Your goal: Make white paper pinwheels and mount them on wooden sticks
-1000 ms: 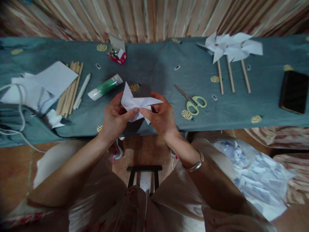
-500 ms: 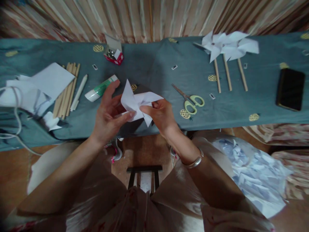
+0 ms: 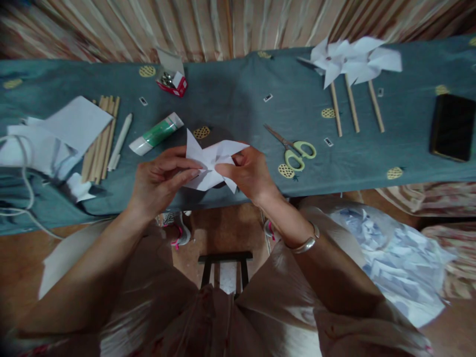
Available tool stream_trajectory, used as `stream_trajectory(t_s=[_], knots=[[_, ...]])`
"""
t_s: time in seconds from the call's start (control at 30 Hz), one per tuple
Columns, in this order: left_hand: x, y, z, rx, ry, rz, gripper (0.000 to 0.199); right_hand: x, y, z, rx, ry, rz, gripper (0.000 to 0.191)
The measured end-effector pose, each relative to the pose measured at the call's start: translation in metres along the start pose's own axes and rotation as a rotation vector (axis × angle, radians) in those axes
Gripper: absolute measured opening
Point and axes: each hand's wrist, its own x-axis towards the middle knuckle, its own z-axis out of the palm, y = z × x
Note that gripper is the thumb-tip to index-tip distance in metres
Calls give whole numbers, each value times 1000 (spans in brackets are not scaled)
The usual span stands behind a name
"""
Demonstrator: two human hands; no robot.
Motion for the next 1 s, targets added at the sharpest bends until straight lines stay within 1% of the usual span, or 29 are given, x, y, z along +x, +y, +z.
stream_trajectory(t_s=[0.13,0.23,0.53,0.73,1.0], knots=[[2,-2,3,5,4,11,5,0,-2,2,-32,-21,-32,24],[3,-4,5,8,16,-11,4,-1,-4,2,-37,-44,-47,21],[5,-3,10,7,18,-34,7,-2,-7,2,-135,-31,-60,16],[4,-5,14,-21,29,-84,6,-2,-7,3,-84,-31,-75,20],[4,-3,16,-61,33,-102,5,-3,-4,2,-105,-8,-53,23]])
